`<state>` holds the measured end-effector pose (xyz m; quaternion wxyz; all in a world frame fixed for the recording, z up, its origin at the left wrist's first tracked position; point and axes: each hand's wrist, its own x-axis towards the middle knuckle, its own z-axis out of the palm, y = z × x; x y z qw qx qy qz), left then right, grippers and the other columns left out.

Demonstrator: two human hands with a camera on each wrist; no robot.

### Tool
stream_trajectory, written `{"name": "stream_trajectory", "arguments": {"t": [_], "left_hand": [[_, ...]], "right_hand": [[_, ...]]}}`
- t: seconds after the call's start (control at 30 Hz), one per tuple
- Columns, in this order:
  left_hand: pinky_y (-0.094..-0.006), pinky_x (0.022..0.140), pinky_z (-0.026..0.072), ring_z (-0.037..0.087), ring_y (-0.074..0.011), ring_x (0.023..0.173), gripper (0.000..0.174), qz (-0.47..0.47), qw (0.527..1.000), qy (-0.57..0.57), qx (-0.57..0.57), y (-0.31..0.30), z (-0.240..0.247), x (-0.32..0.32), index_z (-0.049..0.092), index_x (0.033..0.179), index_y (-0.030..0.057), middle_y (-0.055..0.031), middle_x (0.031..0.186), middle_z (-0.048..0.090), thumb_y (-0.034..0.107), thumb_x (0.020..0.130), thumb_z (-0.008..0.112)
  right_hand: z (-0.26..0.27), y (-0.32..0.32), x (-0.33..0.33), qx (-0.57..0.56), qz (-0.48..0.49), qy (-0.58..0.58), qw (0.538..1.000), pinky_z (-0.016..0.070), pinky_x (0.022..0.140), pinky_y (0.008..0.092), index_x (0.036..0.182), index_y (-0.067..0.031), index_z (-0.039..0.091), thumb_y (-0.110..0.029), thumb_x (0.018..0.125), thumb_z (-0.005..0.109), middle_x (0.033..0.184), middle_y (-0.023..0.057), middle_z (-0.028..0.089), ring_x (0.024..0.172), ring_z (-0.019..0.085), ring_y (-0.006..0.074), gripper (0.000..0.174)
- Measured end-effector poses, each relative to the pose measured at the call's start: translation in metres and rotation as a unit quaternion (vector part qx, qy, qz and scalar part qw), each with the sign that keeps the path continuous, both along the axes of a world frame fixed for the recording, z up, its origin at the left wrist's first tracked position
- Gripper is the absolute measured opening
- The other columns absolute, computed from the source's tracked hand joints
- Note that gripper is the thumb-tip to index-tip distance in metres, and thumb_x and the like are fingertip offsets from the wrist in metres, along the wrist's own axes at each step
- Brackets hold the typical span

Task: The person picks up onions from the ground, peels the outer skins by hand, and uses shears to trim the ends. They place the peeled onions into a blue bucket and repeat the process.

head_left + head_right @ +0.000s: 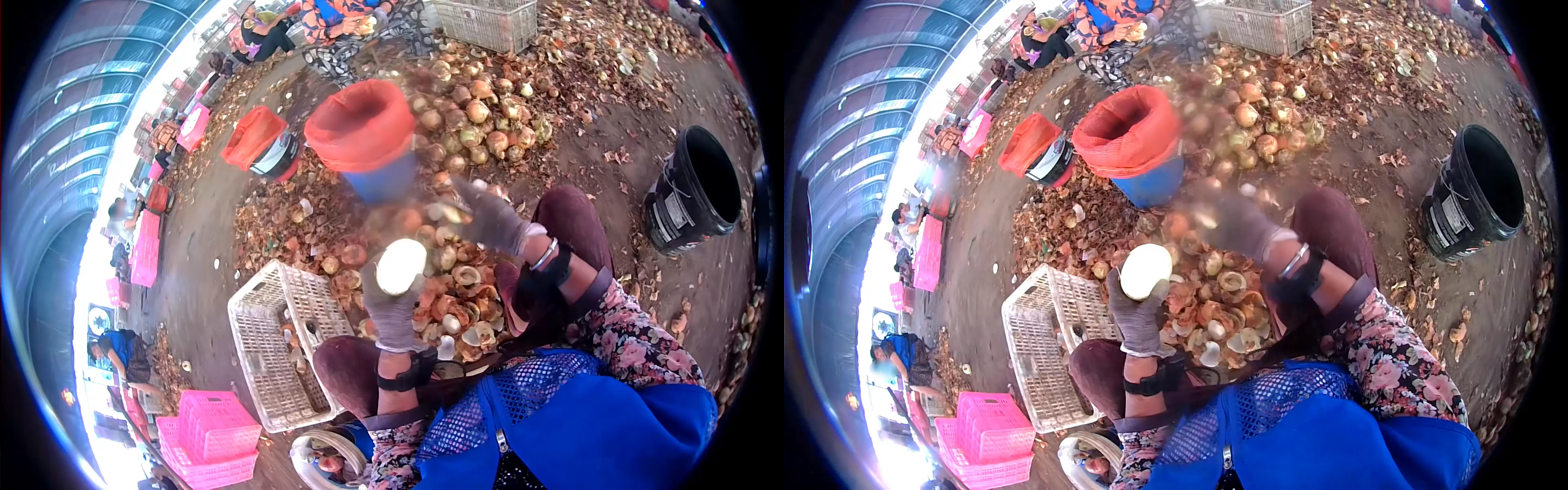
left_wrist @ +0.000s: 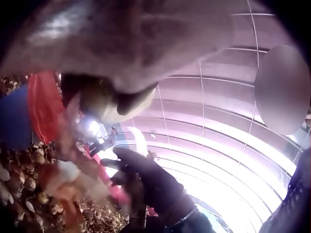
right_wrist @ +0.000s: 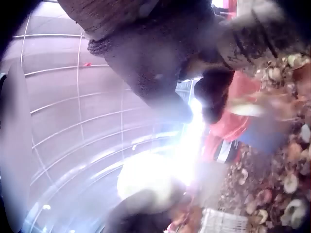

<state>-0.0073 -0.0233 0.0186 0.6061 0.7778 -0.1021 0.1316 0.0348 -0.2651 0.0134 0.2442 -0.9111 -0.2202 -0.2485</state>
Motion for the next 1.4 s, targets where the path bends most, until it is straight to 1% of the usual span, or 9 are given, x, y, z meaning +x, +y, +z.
{"name": "stream_trajectory", "arguments": {"t": [0.13,0.3,0.5,0.53,0.67,0.8,1.07,1.27,1.4], "left_hand": [[-0.0297,0.092,0.0492,0.060,-0.0161,0.103,0.061,0.035,0.994,-0.035,0.096,-0.003,-0.002,0.001,0.052,0.122,0.0039,-0.0057,0.113,0.060,0.008,0.071,0.084],[-0.0298,0.094,0.0490,0.059,-0.0162,0.104,0.065,0.025,0.994,-0.051,0.093,-0.010,0.001,-0.005,0.052,0.122,0.0034,-0.0069,0.115,0.059,0.009,0.067,0.087],[-0.0329,0.099,0.0476,0.057,-0.0183,0.111,0.067,-0.059,0.995,-0.075,0.033,-0.020,0.014,-0.007,0.051,0.125,0.0042,-0.0070,0.123,0.057,0.007,0.068,0.087],[-0.0332,0.100,0.0469,0.056,-0.0186,0.113,0.067,-0.061,0.994,-0.080,0.037,-0.023,0.015,-0.006,0.050,0.125,0.0046,-0.0071,0.125,0.057,0.007,0.069,0.087],[-0.0351,0.099,0.0471,0.056,-0.0217,0.111,0.068,-0.006,0.976,-0.144,0.164,-0.016,0.013,0.000,0.051,0.124,0.0053,-0.0080,0.120,0.056,0.010,0.067,0.088],[-0.0358,0.096,0.0478,0.057,-0.0236,0.106,0.065,0.029,0.952,-0.184,0.244,-0.015,0.029,-0.006,0.054,0.119,0.0055,-0.0091,0.114,0.056,0.012,0.064,0.088],[-0.0354,0.087,0.0529,0.062,-0.0238,0.100,0.060,0.011,0.999,0.036,-0.003,0.004,0.021,-0.004,0.055,0.121,0.0053,-0.0102,0.114,0.060,0.010,0.068,0.082],[-0.0452,0.092,0.0569,0.061,-0.0308,0.113,0.061,-0.058,0.864,0.179,-0.467,0.009,0.023,-0.008,0.048,0.133,0.0037,-0.0149,0.122,0.060,0.026,0.083,0.074],[-0.0463,0.086,0.0583,0.062,-0.0294,0.110,0.062,-0.043,0.818,0.217,-0.531,0.011,0.020,-0.003,0.048,0.134,0.0054,-0.0122,0.123,0.061,0.042,0.088,0.069]], "right_hand": [[-0.001,0.043,-0.031,-0.015,0.082,-0.022,0.996,0.0490,0.096,0.0456,0.133,-0.0071,0.054,-0.005,0.086,0.059,0.135,0.0194,0.053,0.118,0.057,0.0382,0.048],[-0.012,0.070,-0.034,0.258,0.120,0.095,0.954,0.0488,0.096,0.0432,0.142,-0.0040,0.043,-0.015,0.094,0.050,0.130,0.0232,0.056,0.115,0.059,0.0356,0.050],[-0.020,0.059,-0.015,0.209,0.143,0.220,0.942,0.0517,0.089,0.0385,0.145,-0.0056,0.040,-0.018,0.096,0.048,0.115,0.0199,0.065,0.101,0.066,0.0310,0.051],[-0.021,0.064,-0.017,0.241,0.135,0.099,0.956,0.0568,0.068,0.0345,0.138,-0.0024,0.046,-0.019,0.094,0.052,0.097,0.0165,0.070,0.076,0.070,0.0238,0.048],[0.030,0.052,-0.038,0.476,0.114,0.467,0.736,0.0366,0.030,0.0180,0.114,-0.0020,0.059,-0.021,0.087,0.057,0.064,0.0049,0.066,0.040,0.055,0.0074,0.033],[0.006,0.047,-0.034,0.542,0.182,0.523,0.632,0.0390,0.032,0.0186,0.112,-0.0026,0.061,-0.022,0.087,0.061,0.070,0.0059,0.068,0.043,0.057,0.0085,0.031],[0.034,0.050,-0.042,0.556,0.064,0.394,0.729,0.0403,0.039,0.0201,0.105,-0.0013,0.063,-0.024,0.094,0.060,0.062,0.0017,0.061,0.044,0.055,0.0076,0.025],[0.045,0.012,-0.019,0.733,0.046,0.367,0.570,0.0410,0.037,0.0226,0.107,-0.0019,0.060,-0.024,0.091,0.064,0.068,0.0027,0.061,0.047,0.056,0.0072,0.027],[-0.019,0.010,-0.005,0.357,-0.041,0.271,0.893,0.0505,0.052,0.0303,0.132,-0.0035,0.045,-0.013,0.087,0.061,0.093,0.0143,0.064,0.065,0.065,0.0220,0.048]]}}
